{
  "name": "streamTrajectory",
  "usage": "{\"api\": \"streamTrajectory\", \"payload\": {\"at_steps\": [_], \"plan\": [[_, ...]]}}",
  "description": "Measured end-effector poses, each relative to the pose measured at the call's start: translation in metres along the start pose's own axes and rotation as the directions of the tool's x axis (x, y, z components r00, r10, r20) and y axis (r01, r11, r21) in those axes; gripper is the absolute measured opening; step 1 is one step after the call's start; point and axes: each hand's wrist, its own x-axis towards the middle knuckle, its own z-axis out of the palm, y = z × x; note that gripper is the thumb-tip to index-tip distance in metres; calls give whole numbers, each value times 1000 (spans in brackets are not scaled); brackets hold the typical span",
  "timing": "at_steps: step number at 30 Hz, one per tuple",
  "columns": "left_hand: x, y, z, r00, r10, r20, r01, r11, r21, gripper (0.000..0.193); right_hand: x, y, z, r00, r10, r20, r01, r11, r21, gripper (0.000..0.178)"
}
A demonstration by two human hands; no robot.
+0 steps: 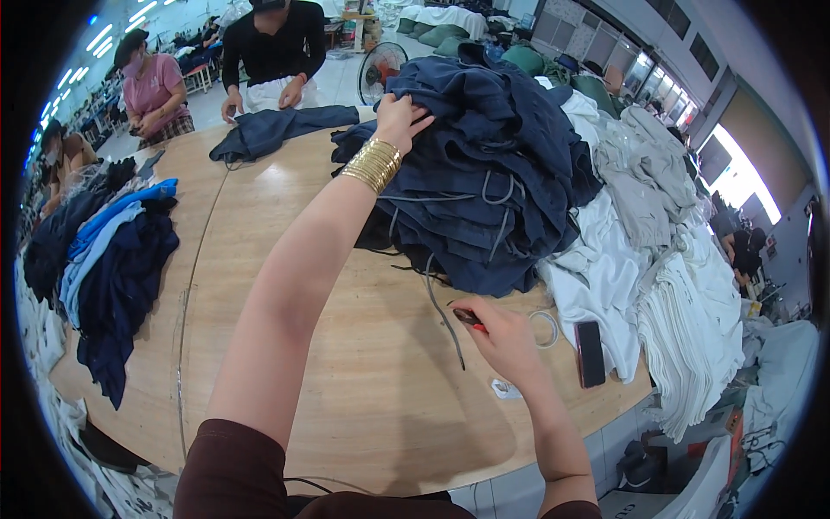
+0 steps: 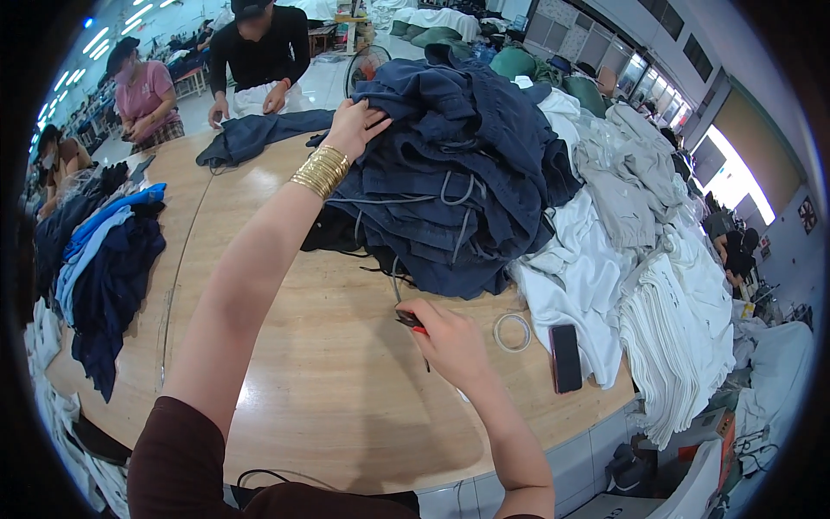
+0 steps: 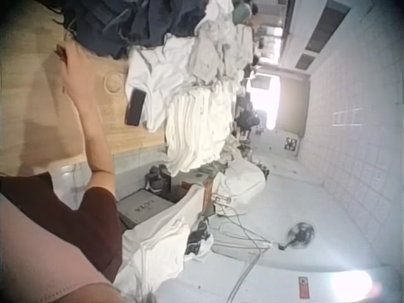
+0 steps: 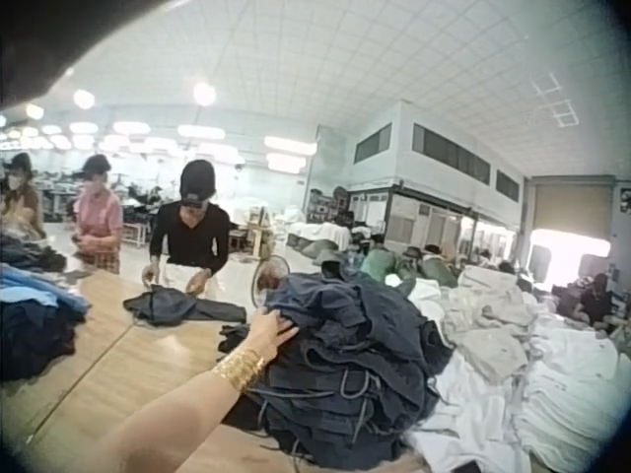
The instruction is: Trimming excess threads from a pair of blue shorts at a garment manufacturing facility.
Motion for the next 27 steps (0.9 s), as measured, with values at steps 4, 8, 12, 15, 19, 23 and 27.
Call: {"api": "streamTrajectory", "payload": {"at_steps": [4,8,12,15,19,23,27], "plan": [[14,1,-4,992,-118,37,118,993,11,19,1,-5,4,1000,22,6,-22,999,30,21],[12,-9,12,989,-134,62,117,966,232,21,-4,1,13,1000,-18,18,17,999,50,24],[1,-10,18,995,33,97,-58,962,267,12,-6,2,13,992,75,100,-85,991,101,21],[-23,-16,23,957,176,230,-206,972,115,17,-6,7,12,988,127,84,-139,978,153,21],[-74,-36,1,889,217,403,-334,909,248,29,-4,16,4,987,151,-51,-135,962,237,20],[-81,-55,-38,946,-22,324,12,999,32,43,23,19,-9,969,215,-124,-173,944,280,17],[-75,-61,-39,936,-33,351,54,997,-50,31,67,47,-22,942,92,-324,-32,982,185,17]]}}
